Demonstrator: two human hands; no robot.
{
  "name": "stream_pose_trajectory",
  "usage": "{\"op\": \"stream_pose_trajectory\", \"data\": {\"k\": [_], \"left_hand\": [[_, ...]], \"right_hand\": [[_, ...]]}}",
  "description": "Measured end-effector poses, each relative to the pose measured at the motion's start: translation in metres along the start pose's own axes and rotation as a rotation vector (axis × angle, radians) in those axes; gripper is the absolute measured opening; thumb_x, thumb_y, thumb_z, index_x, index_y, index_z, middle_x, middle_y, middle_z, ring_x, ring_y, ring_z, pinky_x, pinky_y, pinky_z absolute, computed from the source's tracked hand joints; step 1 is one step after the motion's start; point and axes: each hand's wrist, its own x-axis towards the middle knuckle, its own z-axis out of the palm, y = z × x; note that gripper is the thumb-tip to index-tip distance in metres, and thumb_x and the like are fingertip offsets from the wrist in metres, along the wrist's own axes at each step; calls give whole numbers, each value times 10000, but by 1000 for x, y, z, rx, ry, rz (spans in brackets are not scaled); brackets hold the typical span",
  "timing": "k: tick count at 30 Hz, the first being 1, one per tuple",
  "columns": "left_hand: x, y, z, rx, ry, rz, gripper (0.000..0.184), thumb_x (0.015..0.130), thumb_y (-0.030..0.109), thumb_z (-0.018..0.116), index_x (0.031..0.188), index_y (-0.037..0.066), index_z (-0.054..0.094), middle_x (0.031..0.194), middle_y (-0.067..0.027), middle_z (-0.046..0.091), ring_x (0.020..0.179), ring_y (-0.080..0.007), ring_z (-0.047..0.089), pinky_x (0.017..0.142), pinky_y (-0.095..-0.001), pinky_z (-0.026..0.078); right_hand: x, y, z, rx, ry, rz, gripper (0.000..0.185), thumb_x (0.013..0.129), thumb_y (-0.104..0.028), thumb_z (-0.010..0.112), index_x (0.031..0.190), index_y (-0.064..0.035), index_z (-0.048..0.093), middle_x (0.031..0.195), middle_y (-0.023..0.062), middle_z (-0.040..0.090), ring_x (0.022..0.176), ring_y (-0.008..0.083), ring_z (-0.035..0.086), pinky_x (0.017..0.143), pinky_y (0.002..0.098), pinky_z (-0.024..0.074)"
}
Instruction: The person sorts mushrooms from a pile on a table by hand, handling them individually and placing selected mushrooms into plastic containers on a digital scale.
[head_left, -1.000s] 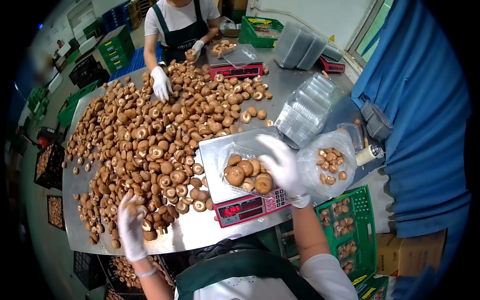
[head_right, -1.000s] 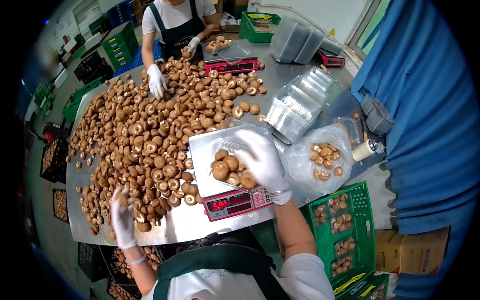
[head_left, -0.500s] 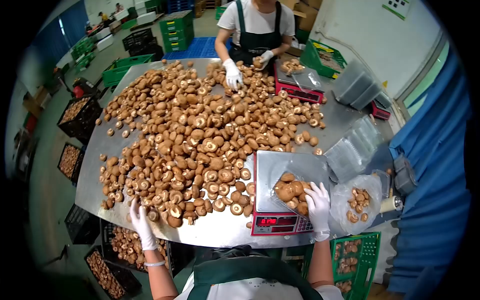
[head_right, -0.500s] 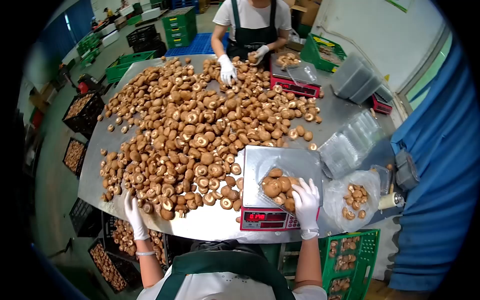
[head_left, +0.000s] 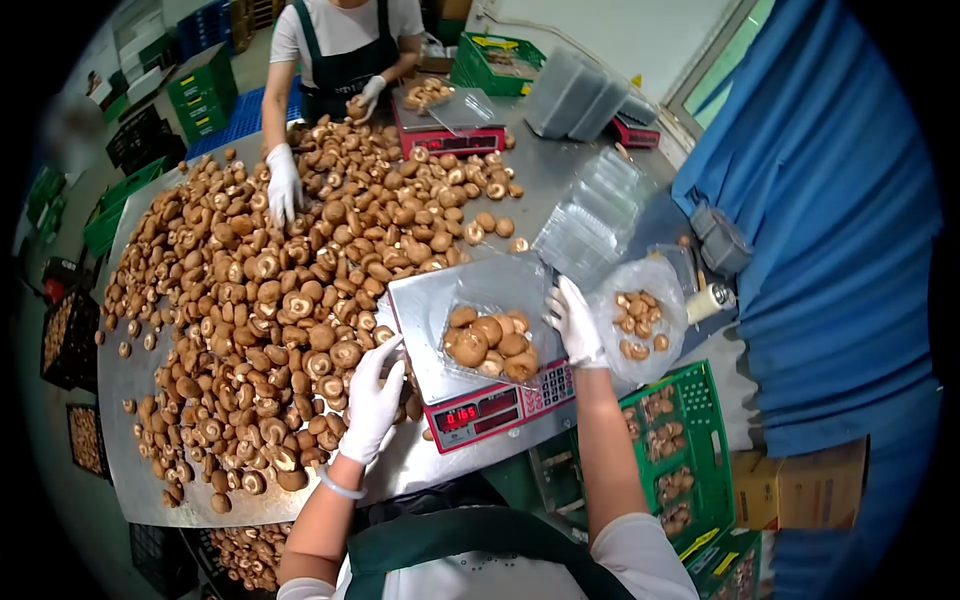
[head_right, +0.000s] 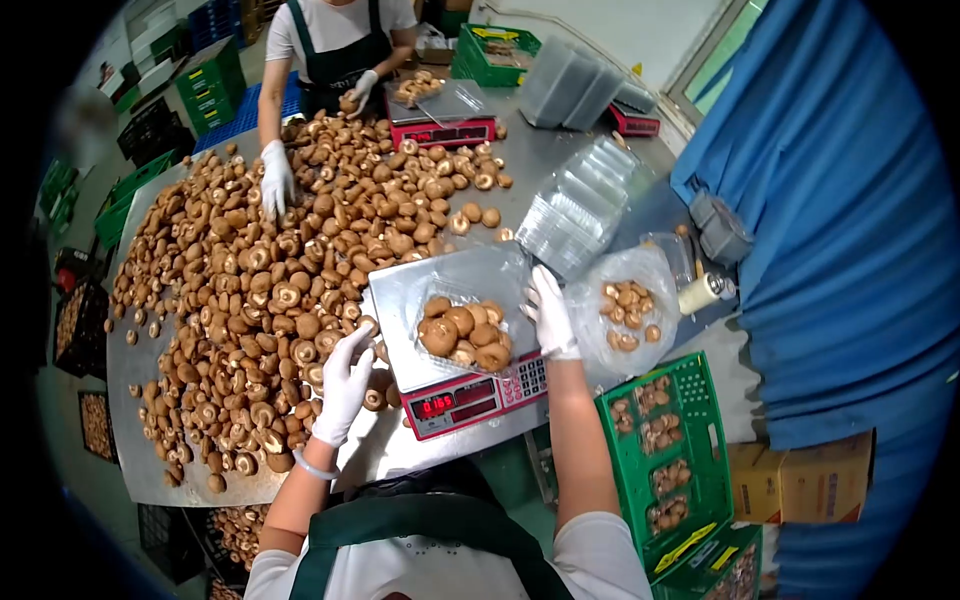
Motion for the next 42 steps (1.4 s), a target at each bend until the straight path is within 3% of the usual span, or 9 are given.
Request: {"op": "stream_pose_trajectory", "data": {"k": [6, 8, 10, 13, 16, 26, 31, 37, 42], "left_hand": [[9, -34, 22, -552, -385, -389, 455, 988, 139, 460, 1401, -10, 342, 947, -109, 657, 821, -134, 629, 748, -231, 502], [11, -26, 19, -624, -406, -477, 467, 996, 188, 452, 1407, 0, 336, 979, -128, 670, 801, -148, 645, 750, -235, 510], [11, -25, 20, -668, -412, -455, 460, 996, 242, 462, 1377, 1, 370, 986, -144, 674, 800, -150, 651, 743, -237, 517], [13, -20, 27, -608, -354, -518, 306, 976, 267, 517, 1148, 16, 486, 912, -115, 666, 765, -140, 652, 689, -238, 525], [16, -22, 31, -640, -342, -611, 103, 932, 73, 552, 996, 39, 479, 843, -106, 658, 682, -130, 632, 627, -233, 505], [14, -38, 26, -447, -271, -341, 109, 925, 112, 569, 980, 23, 538, 915, -85, 627, 804, -123, 587, 736, -249, 475], [19, 20, 34, 557, 19, 483, 515, 621, 163, 824, 1070, 18, 617, 1201, -169, 569, 1110, -352, 529, 950, -427, 407], [31, 16, 71, 542, -54, 424, 560, 677, 292, 765, 1122, 16, 566, 1401, -197, 388, 1321, -427, 297, 1094, -521, 229], [-1, 49, -7, 604, 126, 278, 567, 665, 238, 782, 1150, 51, 555, 1424, -211, 360, 1363, -449, 231, 1108, -535, 185]], "right_hand": [[-65, -43, 18, 45, -57, -260, 532, 987, -381, 450, 1417, -79, 361, 1315, 151, 501, 1216, 235, 479, 961, 357, 402], [-94, -45, 12, -375, -86, -206, 510, 951, -354, 526, 1354, -55, 435, 1277, 150, 527, 1151, 253, 535, 923, 356, 439], [-107, -5, 8, -1043, 91, -739, 483, 882, -317, 623, 1246, -19, 513, 1114, 137, 601, 973, 266, 606, 832, 340, 483], [-123, 23, -5, -995, 36, -369, 312, 875, -286, 634, 1020, -18, 567, 797, 65, 611, 722, 189, 591, 690, 285, 488], [-118, 41, -6, -301, -140, 96, 184, 933, -210, 559, 996, -37, 563, 875, 51, 630, 795, 123, 626, 726, 254, 497], [-116, 43, -8, 69, -89, 64, 240, 999, -255, 458, 1028, -48, 575, 881, 55, 635, 758, 115, 604, 711, 246, 488], [-115, 32, -20, -512, 217, -488, 263, 918, -90, 559, 1169, -9, 570, 1073, 93, 609, 895, 153, 609, 794, 259, 479], [-110, 1, 44, -1303, -91, -833, 562, 821, -261, 660, 1332, -94, 499, 1388, 183, 435, 1263, 437, 390, 1031, 551, 296], [-101, 7, 48, -1241, -127, -856, 616, 780, -233, 699, 1328, -51, 483, 1390, 198, 427, 1272, 429, 386, 1046, 536, 294]]}}
